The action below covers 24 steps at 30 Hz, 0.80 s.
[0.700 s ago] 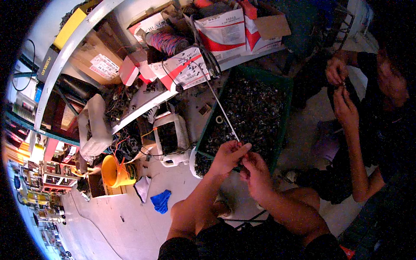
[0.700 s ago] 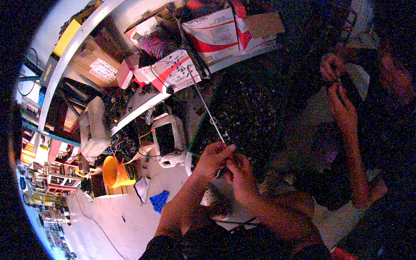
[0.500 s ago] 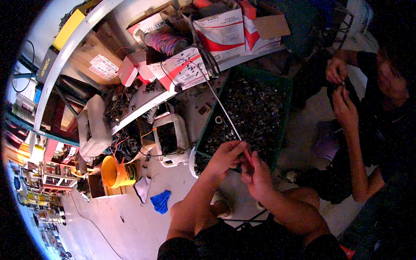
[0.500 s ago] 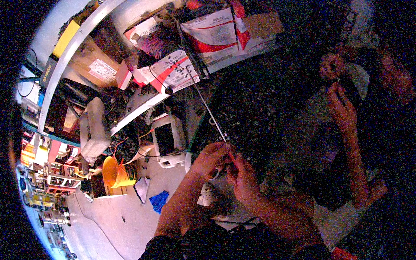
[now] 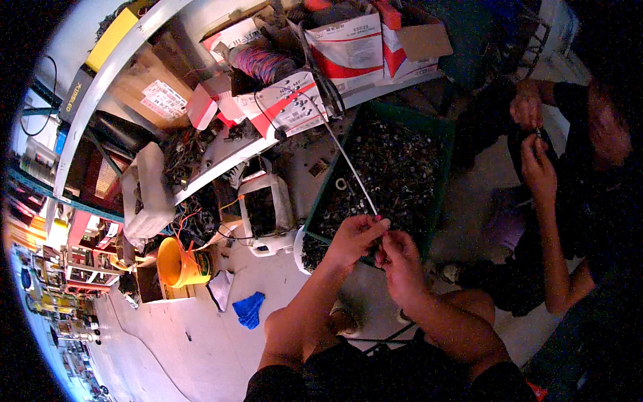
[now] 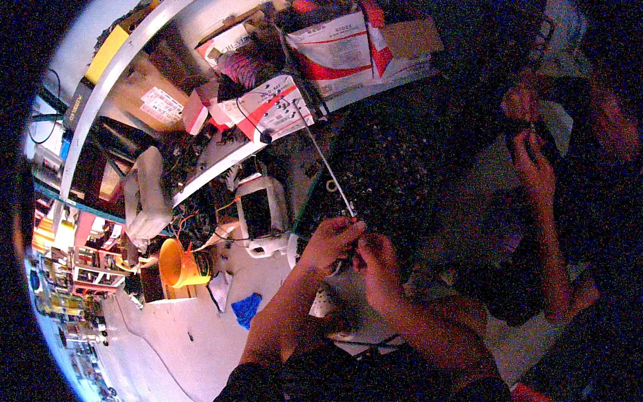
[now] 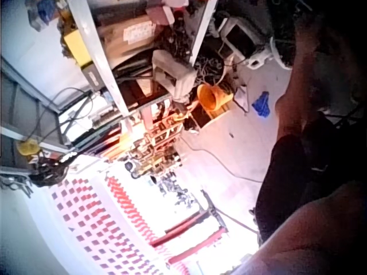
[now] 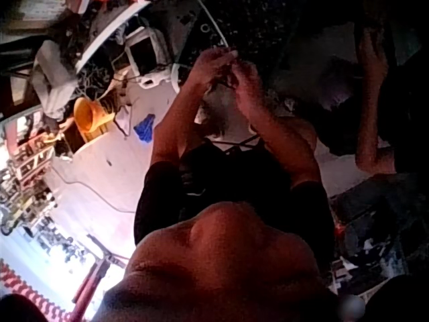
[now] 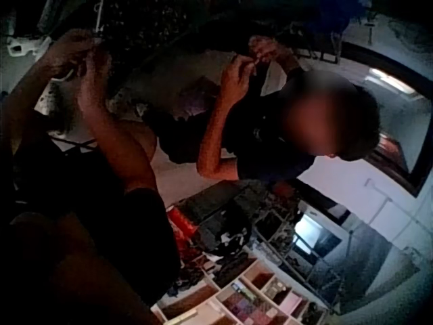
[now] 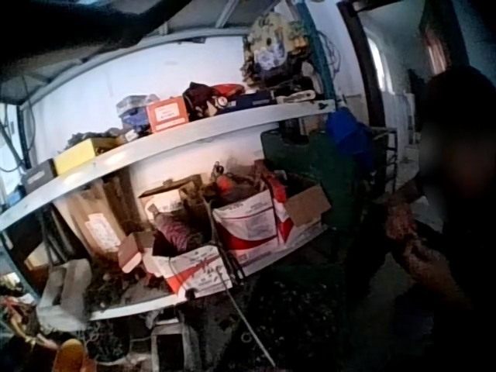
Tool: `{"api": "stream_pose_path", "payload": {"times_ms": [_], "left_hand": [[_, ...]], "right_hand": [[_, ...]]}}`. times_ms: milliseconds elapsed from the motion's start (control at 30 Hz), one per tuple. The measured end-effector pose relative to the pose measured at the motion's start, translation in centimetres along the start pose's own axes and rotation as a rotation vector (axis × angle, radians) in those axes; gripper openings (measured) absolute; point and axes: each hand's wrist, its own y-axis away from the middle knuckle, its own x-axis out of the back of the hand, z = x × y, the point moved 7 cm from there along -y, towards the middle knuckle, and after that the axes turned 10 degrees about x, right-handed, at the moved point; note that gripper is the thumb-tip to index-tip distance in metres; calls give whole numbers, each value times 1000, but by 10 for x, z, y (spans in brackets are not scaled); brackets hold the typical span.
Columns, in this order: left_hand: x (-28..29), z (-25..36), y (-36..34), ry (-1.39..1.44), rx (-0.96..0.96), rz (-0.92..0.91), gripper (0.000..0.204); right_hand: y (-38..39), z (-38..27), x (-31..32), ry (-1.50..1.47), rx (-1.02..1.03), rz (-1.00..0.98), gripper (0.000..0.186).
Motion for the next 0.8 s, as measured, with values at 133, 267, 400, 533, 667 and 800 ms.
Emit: {"api": "stream_pose_path", "payload": {"times_ms": [133, 267, 400, 533, 667, 800], "left_hand": [[-6, 4, 6, 141, 51, -138, 20], [-10, 3, 9, 247, 108, -257, 18], [-7, 2, 7, 151, 41, -88, 18], [-7, 4, 2, 64, -38, 70, 23], [-16, 14, 11, 60, 53, 27, 24], [-9, 2, 8, 282, 123, -157, 24]], "right_hand": [[3, 7, 5, -137, -197, -19, 31], [7, 0, -3, -181, -300, -127, 35], [5, -4, 0, -3, -222, -10, 30], [3, -6, -7, 245, -22, -77, 26], [3, -8, -1, 209, -4, -81, 25], [7, 0, 2, -20, -224, -127, 27]]}}
